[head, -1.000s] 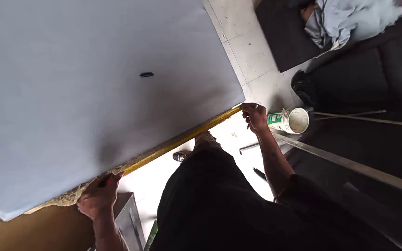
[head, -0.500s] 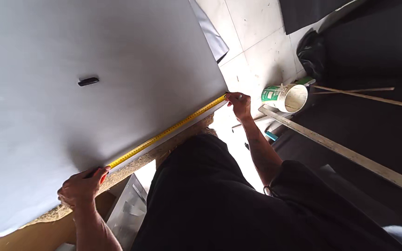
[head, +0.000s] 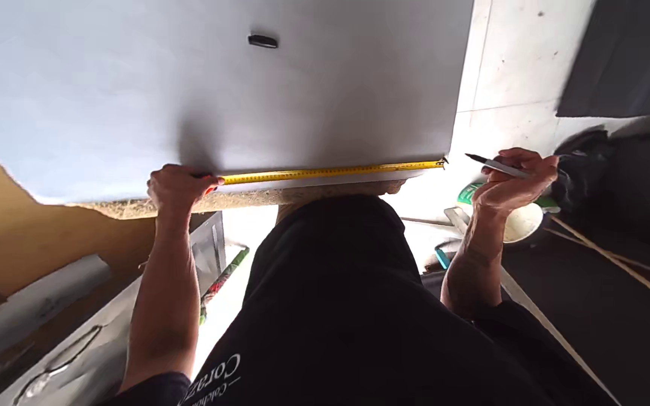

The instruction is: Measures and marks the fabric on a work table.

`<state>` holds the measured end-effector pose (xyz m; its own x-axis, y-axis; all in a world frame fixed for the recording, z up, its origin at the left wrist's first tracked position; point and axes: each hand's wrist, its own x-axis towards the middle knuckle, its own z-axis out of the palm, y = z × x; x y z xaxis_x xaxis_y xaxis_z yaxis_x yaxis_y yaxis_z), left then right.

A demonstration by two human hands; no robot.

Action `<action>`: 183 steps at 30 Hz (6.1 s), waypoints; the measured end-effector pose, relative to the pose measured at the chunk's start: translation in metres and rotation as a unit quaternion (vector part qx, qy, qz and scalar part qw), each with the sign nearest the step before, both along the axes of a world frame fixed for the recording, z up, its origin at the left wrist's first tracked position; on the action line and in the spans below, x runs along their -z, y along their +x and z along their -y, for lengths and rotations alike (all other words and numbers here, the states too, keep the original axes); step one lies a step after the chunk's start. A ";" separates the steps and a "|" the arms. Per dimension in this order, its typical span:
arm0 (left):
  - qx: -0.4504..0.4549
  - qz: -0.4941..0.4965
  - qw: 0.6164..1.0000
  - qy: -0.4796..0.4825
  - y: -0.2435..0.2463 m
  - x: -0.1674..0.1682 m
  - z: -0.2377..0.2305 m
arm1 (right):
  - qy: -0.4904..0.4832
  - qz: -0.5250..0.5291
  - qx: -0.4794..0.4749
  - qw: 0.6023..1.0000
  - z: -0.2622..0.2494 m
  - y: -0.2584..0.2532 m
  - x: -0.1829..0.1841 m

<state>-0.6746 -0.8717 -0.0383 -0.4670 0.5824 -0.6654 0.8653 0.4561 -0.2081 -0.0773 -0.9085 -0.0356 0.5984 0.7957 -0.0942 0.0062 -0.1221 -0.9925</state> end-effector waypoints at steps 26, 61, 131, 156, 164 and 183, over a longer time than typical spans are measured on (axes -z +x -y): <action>-0.012 0.018 1.000 0.014 0.002 -0.001 -0.001 | -0.110 0.012 -0.395 0.912 -0.011 -0.171 0.071; -0.054 0.028 0.998 0.009 0.000 -0.006 -0.005 | -0.063 -0.080 -0.520 0.848 -0.036 -0.351 0.061; -0.039 0.063 0.996 0.041 -0.278 -0.002 0.009 | 0.011 -0.040 -0.550 0.834 -0.025 -0.657 0.096; -0.015 0.086 0.994 0.068 -0.287 0.000 0.023 | -0.014 -0.025 -0.500 0.865 -0.034 -0.630 0.049; 0.026 0.100 0.982 0.159 -0.289 -0.001 0.073 | 0.075 -0.095 -0.600 0.790 -0.014 -0.476 -0.065; 0.132 0.148 0.887 0.416 -0.005 0.017 0.043 | 0.079 0.252 -0.259 0.929 0.156 -0.182 -0.129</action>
